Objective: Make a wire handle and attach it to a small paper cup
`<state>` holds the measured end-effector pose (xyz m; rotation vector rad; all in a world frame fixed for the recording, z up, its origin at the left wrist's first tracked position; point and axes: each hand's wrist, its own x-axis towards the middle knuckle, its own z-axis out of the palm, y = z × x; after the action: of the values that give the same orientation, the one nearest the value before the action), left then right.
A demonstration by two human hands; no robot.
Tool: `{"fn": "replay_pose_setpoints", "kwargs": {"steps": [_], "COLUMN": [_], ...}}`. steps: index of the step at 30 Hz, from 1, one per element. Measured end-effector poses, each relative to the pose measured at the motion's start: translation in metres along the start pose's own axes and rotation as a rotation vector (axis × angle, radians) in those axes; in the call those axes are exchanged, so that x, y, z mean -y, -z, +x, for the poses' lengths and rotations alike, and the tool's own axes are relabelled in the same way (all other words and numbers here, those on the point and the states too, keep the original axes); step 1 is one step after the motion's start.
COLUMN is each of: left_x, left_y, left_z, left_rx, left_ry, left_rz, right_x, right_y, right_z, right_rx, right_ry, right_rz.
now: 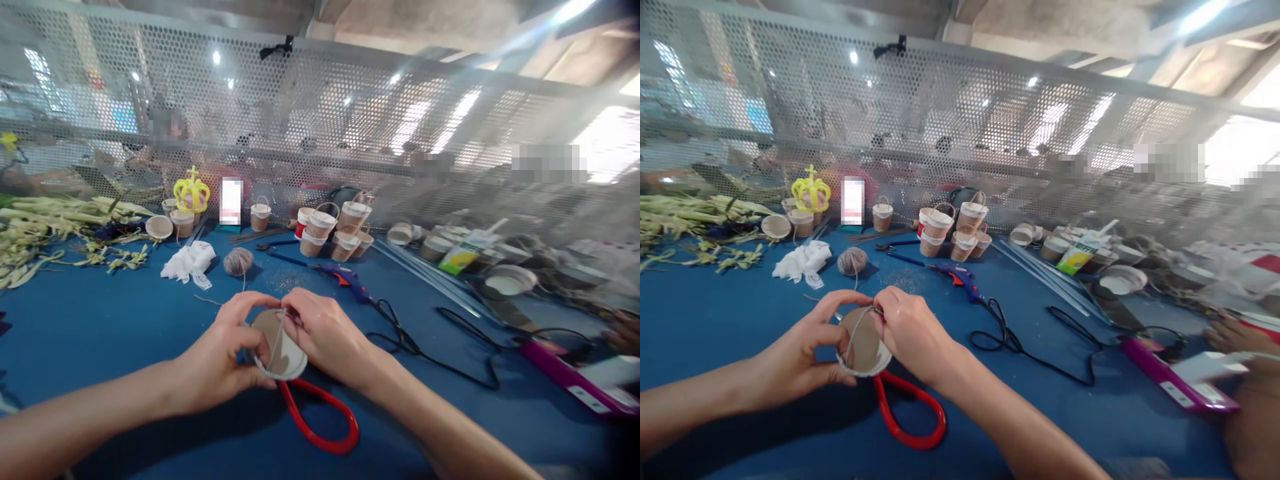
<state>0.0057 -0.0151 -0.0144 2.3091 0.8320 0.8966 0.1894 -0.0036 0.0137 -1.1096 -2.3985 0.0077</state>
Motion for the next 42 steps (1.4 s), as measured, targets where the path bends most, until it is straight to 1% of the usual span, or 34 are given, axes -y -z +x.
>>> {"fn": "replay_pose_setpoints", "kwargs": {"steps": [4, 9, 14, 18, 22, 27, 33, 38, 42], "left_x": [0.001, 0.005, 0.007, 0.009, 0.011, 0.013, 0.013, 0.013, 0.014], "left_y": [0.002, 0.005, 0.008, 0.01, 0.013, 0.015, 0.014, 0.013, 0.014], "left_z": [0.004, 0.006, 0.009, 0.01, 0.012, 0.012, 0.011, 0.012, 0.012], "left_rx": [-0.007, 0.013, 0.045, 0.037, 0.033, 0.078, 0.094, 0.077, 0.065], "left_ry": [-0.002, -0.021, -0.026, -0.05, -0.017, 0.049, 0.068, 0.071, 0.084], "left_rz": [-0.007, 0.015, 0.057, 0.055, -0.001, -0.108, -0.158, -0.182, -0.186], "right_x": [-0.002, -0.005, -0.006, -0.006, -0.005, -0.004, 0.0, -0.002, -0.002], "right_y": [0.0, -0.003, -0.006, -0.008, -0.006, 0.002, 0.004, 0.0, -0.001], "right_z": [0.003, 0.005, 0.005, 0.006, 0.009, 0.011, 0.011, 0.01, 0.009], "right_rx": [-0.019, -0.046, -0.042, -0.04, -0.045, 0.015, 0.027, 0.017, 0.008], "right_ry": [-0.001, -0.013, -0.039, -0.05, -0.075, -0.129, -0.193, -0.151, -0.148], "right_rz": [0.02, 0.047, 0.08, 0.09, 0.111, 0.171, 0.132, 0.101, 0.094]}}
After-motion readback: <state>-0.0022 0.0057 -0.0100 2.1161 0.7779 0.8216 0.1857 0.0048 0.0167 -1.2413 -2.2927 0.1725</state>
